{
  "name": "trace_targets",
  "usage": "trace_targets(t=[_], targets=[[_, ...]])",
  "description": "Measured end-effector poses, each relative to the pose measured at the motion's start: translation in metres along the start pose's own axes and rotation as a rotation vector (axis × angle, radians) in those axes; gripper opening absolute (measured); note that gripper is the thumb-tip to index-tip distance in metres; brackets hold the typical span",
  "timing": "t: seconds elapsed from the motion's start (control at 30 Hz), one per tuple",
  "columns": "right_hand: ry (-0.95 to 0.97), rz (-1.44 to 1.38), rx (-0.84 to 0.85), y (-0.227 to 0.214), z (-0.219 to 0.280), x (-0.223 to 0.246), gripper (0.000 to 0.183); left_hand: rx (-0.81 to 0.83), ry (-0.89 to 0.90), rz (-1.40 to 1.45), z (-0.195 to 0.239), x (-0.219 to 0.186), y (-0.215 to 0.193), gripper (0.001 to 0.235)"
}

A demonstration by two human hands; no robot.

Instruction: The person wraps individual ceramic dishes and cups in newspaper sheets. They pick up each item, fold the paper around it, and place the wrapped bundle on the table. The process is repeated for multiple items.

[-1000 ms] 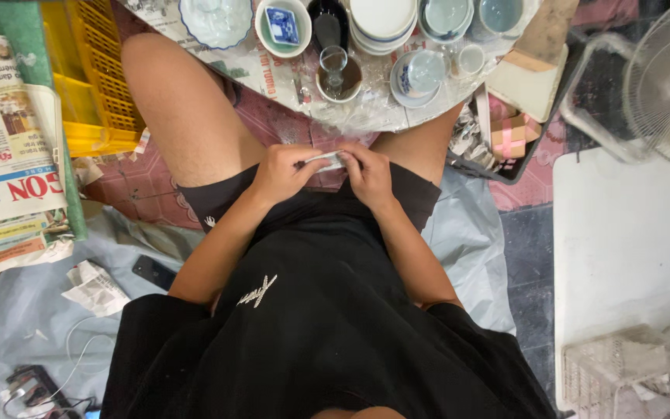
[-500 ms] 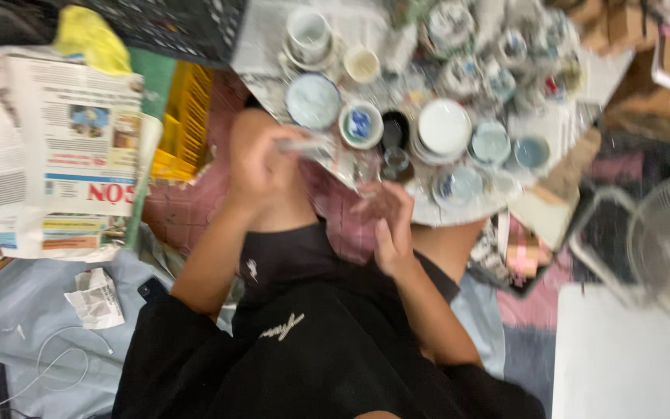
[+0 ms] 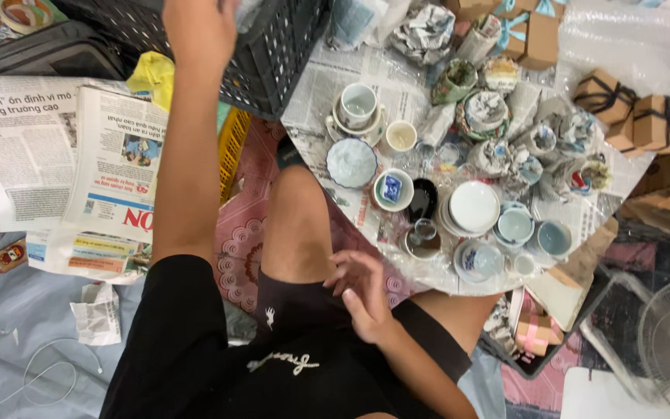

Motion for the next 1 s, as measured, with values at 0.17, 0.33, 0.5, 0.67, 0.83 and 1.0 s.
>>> trace_targets(t=[0.17,0.33,0.5,0.67,0.83,1.0], targets=[[0.061,-0.052,0.006,0.003,-0.002,-0.012,0.055,0.247,-0.022,0.239,-0.012,0.004,0.02,0.017],[0.075,-0.088,0.023,0.006,-0.009,-0.017,0.053,0.817,-0.185,0.185,-0.016,0.028,0.097,0.035],[0.066,-0.109,0.043,0.01,-0.017,-0.011,0.051,0.893,-0.345,0.207,-0.025,0.018,0.1,0.061],[0.011,-0.055,0.013,0.0,-0.022,-0.004,0.05,0.576,-0.154,-0.08,-0.026,-0.066,0.037,0.061],[0.008,-0.051,-0.089,-0.031,-0.019,-0.005,0.048,0.363,0.103,0.32,-0.024,-0.178,-0.037,0.04],[0.082,0.127,-0.139,-0.071,-0.017,-0.001,0.049,0.529,0.204,0.917,0.023,-0.303,-0.044,0.041]])
Point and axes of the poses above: each hand's wrist, its own z-axis away from the middle knuckle, its own y-axis out of the palm, x = y × z, the point moved 7 cm from there along -z, towards the middle knuckle, and after that the axes turned 7 degrees about z, right-handed, at the moved point
